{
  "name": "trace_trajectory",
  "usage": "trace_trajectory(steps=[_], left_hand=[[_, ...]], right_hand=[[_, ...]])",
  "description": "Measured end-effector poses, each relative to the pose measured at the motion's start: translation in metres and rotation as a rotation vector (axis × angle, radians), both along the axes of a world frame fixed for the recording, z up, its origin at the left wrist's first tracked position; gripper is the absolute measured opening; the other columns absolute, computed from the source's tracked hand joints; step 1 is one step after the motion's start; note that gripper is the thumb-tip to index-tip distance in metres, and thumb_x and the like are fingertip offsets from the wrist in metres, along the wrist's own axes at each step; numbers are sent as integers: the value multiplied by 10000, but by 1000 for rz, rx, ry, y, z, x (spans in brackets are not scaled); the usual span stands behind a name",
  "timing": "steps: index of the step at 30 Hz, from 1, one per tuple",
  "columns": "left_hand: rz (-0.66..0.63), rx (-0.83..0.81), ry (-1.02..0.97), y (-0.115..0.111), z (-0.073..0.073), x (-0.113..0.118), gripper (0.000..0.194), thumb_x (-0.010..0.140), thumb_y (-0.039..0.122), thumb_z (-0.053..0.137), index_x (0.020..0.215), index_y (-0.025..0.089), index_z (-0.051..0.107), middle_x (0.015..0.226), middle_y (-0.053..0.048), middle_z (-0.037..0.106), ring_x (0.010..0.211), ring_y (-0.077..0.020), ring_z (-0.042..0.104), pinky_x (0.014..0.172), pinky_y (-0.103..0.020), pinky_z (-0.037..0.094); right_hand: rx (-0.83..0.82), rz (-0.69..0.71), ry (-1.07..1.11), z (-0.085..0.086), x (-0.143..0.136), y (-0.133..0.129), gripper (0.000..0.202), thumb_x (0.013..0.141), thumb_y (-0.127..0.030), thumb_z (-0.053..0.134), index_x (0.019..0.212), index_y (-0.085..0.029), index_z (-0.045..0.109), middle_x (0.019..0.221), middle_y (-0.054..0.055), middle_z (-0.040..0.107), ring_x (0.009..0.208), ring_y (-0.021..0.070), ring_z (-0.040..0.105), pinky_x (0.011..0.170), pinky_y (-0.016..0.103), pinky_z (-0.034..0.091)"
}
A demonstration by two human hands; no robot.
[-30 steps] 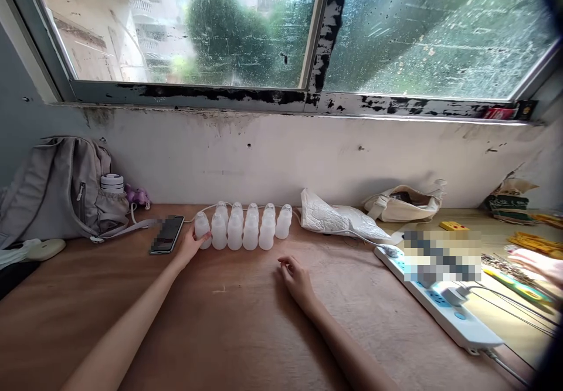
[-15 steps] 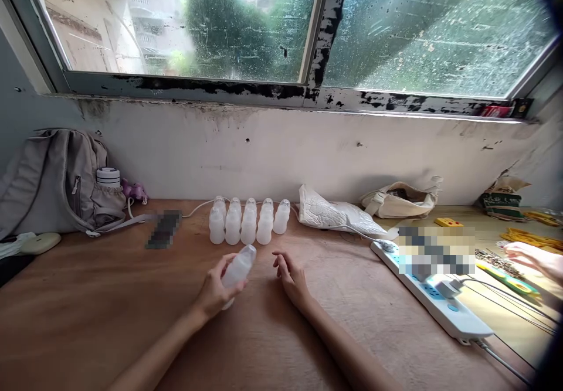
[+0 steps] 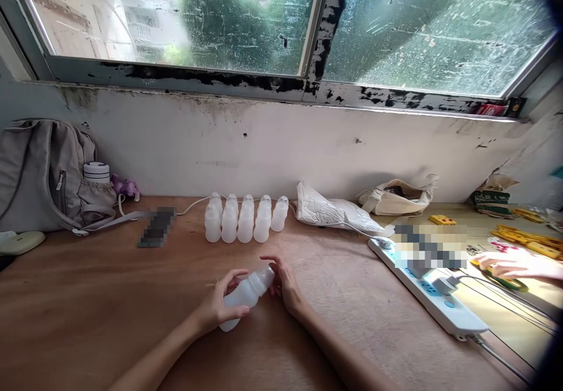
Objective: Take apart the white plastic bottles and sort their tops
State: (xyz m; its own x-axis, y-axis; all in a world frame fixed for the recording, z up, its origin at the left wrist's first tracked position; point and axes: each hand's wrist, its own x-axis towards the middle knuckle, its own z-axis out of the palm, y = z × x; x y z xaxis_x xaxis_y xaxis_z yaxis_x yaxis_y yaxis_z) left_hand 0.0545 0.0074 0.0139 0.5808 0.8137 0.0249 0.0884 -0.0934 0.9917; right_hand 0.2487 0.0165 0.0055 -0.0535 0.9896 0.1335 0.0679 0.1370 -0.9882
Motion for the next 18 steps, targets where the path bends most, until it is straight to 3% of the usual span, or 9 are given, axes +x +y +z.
trace_trajectory(steps=[4, 7, 12, 18], left_hand=[[36, -22, 49, -2, -4, 4, 493, 578, 304, 696, 1019, 202, 502, 1007, -53, 600, 906, -215, 548, 777, -302, 417], [32, -7, 122, -4, -3, 5, 533, 562, 282, 703, 1059, 213, 521, 1040, -46, 595, 929, -222, 538, 778, -299, 417], [-27, 14, 97, -7, -2, 7, 441, 615, 260, 655, 1042, 196, 566, 940, -21, 626, 821, -191, 554, 688, -253, 420], [-22, 30, 40, -8, 1, 8, 391, 629, 292, 644, 1002, 179, 609, 886, -14, 629, 771, -183, 539, 647, -236, 401]], right_hand=[[141, 15, -252, 10, 0, -9, 376, 829, -487, 344, 720, -177, 526, 501, -40, 446, 412, 88, 413, 414, 206, 291], [214, -2, -404, 13, 0, -12, 295, 802, -417, 441, 621, -184, 450, 516, -46, 425, 473, 93, 404, 472, 213, 290], [142, -38, -326, 9, -2, -8, 307, 815, -355, 391, 564, -193, 324, 532, -45, 338, 510, 102, 348, 492, 220, 283], [55, -57, -228, 5, -5, -5, 267, 802, -331, 361, 575, -203, 306, 535, -39, 330, 500, 109, 342, 467, 220, 290]])
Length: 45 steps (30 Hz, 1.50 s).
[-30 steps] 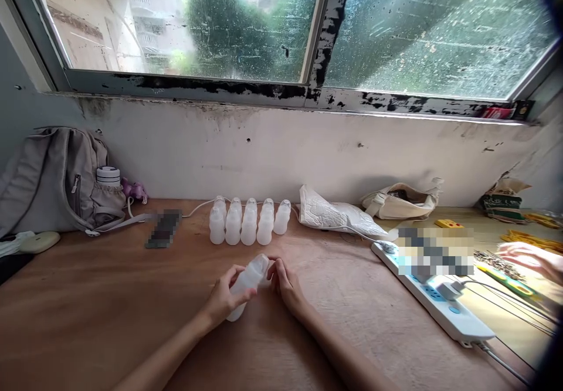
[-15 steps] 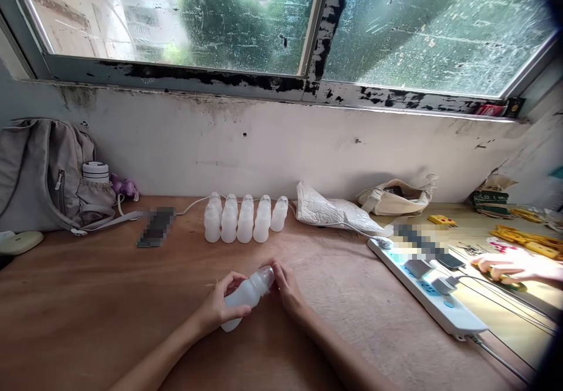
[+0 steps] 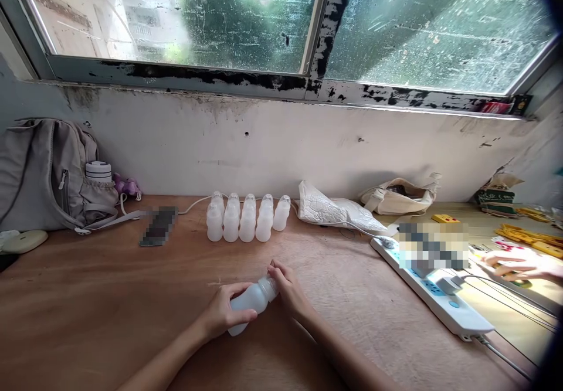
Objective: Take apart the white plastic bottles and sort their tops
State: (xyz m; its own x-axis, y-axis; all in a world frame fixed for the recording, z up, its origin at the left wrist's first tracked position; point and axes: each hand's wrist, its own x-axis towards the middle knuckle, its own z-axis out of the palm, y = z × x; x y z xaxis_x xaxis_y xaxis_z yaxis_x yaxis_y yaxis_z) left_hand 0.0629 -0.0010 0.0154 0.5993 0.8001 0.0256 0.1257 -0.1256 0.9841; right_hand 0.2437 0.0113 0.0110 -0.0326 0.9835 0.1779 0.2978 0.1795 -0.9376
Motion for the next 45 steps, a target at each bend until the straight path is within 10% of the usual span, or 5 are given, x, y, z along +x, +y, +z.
trace_trajectory(steps=[9, 45], left_hand=[[-9, -83, -33, 4, 14, 2, 595, 563, 279, 708, 1131, 173, 562, 890, -23, 629, 755, -182, 526, 638, -239, 394], [-28, -155, -171, 6, 7, 7, 549, 613, 294, 669, 1133, 148, 564, 781, -8, 617, 715, -170, 487, 603, -233, 329]], right_hand=[[310, -58, -486, 10, 11, -14, 230, 837, -249, 272, 663, -200, 415, 514, -10, 448, 443, 119, 421, 493, 245, 288], [89, -164, -176, 9, 10, 6, 327, 792, -362, 336, 512, -193, 332, 487, -41, 345, 470, 102, 344, 461, 222, 255]])
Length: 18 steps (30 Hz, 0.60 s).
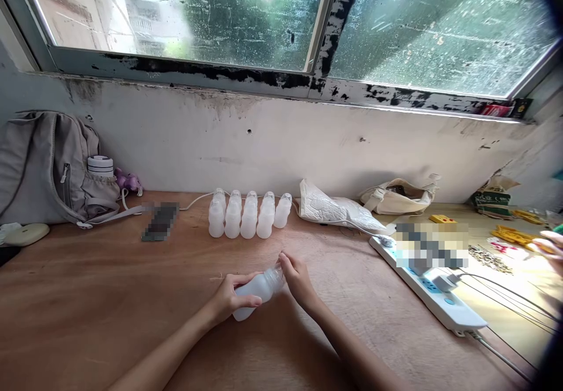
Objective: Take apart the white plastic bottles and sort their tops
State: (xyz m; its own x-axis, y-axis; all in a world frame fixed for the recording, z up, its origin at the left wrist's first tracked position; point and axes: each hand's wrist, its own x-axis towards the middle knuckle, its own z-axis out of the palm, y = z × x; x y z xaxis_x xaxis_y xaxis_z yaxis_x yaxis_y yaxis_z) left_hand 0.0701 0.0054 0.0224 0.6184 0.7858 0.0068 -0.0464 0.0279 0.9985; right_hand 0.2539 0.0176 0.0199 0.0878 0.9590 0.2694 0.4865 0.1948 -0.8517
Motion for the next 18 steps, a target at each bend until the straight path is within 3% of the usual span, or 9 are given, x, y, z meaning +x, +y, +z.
trace_trajectory(steps=[6, 11, 18], left_hand=[[-31, -11, 7, -3, 10, -14, 495, 595, 309, 658, 1052, 125, 614, 761, -16, 591, 707, -164, 465, 597, -232, 305], [69, -41, -83, -2, 9, -19, 467, 622, 355, 616, 1029, 127, 610, 795, -28, 575, 737, -166, 449, 619, -233, 299], [178, -218, -199, 0, 3, -18, 397, 679, 378, 587, 988, 130, 609, 748, -27, 524, 666, -130, 433, 578, -217, 327]], right_hand=[[-1, -306, 88, 8, 48, 15, 338, 799, -382, 265, 523, -205, 342, 443, -46, 324, 419, 113, 324, 425, 231, 246], [-10, -573, -433, 11, 85, 21, 345, 763, -509, 413, 720, -183, 517, 570, 3, 506, 520, 150, 463, 485, 233, 255], [-179, -503, -668, -13, 90, 30, 420, 800, -558, 345, 867, -191, 538, 732, 73, 617, 655, 218, 580, 508, 253, 294]])
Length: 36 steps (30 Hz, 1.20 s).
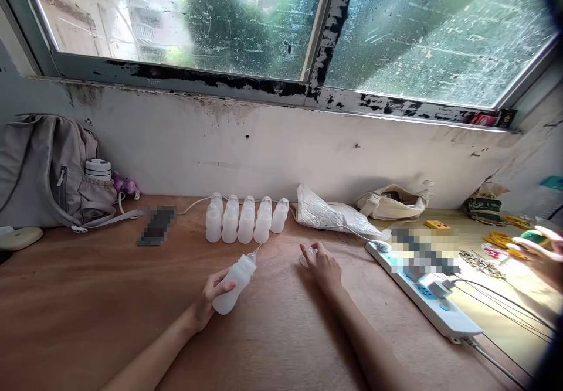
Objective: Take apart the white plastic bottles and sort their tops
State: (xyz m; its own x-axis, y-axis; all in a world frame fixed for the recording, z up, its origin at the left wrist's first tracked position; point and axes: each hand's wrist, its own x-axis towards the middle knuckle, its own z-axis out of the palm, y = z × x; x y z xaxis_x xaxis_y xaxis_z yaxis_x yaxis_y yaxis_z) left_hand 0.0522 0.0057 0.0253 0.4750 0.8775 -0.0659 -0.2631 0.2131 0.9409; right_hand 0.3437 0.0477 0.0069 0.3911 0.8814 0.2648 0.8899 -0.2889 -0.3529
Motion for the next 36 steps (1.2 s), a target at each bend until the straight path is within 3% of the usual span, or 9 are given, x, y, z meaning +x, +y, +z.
trace_trajectory(steps=[3, 7, 10, 13, 15, 20, 25, 29, 36], left_hand=[[8, -9, -4, 0, -1, -1, 390, 681, 381, 594, 978, 129, 610, 761, -31, 529, 678, -132, 454, 589, -217, 349], [-19, -5, -9, 0, -2, -1, 331, 703, 365, 587, 937, 133, 612, 749, -25, 528, 676, -128, 484, 578, -210, 371], [-31, 7, -19, -1, -3, -1, 357, 716, 385, 573, 965, 129, 594, 809, -45, 532, 698, -149, 511, 564, -227, 410], [-48, 41, 12, -3, -2, 0, 433, 718, 421, 565, 1036, 127, 553, 829, -60, 536, 702, -172, 533, 528, -239, 433], [-81, 87, 71, -4, -2, 1, 452, 710, 431, 577, 1039, 123, 543, 783, -52, 547, 663, -161, 533, 494, -224, 425], [-109, 36, 83, -10, -5, 4, 404, 747, 475, 507, 919, 113, 557, 765, -63, 582, 542, -117, 510, 393, -192, 381], [-74, -24, 32, -16, -8, 9, 397, 671, 454, 605, 856, 107, 554, 724, -49, 580, 533, -109, 514, 408, -191, 382], [-162, -217, -22, -21, -7, 11, 358, 692, 415, 555, 807, 77, 580, 664, -61, 585, 474, -99, 515, 389, -184, 347], [-214, -429, -166, -27, -7, 13, 367, 655, 375, 512, 815, 53, 588, 591, -42, 541, 393, -100, 496, 336, -198, 280]], right_hand=[[1, -13, -12, 1, 3, 1, 475, 781, -599, 338, 923, -190, 532, 797, 88, 622, 671, 228, 584, 513, 261, 303], [227, -16, -20, 15, -6, -7, 491, 766, -592, 380, 997, -180, 515, 866, 92, 594, 684, 214, 561, 509, 251, 303], [322, 209, 113, 27, -35, -19, 431, 795, -542, 381, 880, -159, 558, 621, 23, 523, 570, 162, 509, 518, 241, 313], [186, 482, 394, 34, -78, -32, 402, 824, -503, 357, 802, -163, 571, 482, -35, 416, 467, 124, 437, 471, 224, 285], [115, 581, 532, 37, -104, -36, 375, 799, -504, 405, 747, -165, 557, 484, -39, 420, 465, 115, 422, 451, 215, 278], [81, 515, 645, 41, -134, -34, 409, 704, -514, 520, 513, -179, 383, 481, -45, 371, 484, 98, 370, 441, 205, 267], [3, 555, 793, 36, -136, -33, 372, 718, -489, 506, 550, -181, 383, 489, -51, 361, 472, 90, 363, 431, 201, 275], [81, 586, 900, 34, -139, -39, 362, 709, -431, 525, 522, -183, 340, 464, -62, 326, 434, 71, 343, 401, 189, 274], [69, 604, 989, 51, -143, -53, 319, 709, -388, 524, 529, -188, 352, 409, -67, 346, 332, 70, 371, 302, 174, 249]])
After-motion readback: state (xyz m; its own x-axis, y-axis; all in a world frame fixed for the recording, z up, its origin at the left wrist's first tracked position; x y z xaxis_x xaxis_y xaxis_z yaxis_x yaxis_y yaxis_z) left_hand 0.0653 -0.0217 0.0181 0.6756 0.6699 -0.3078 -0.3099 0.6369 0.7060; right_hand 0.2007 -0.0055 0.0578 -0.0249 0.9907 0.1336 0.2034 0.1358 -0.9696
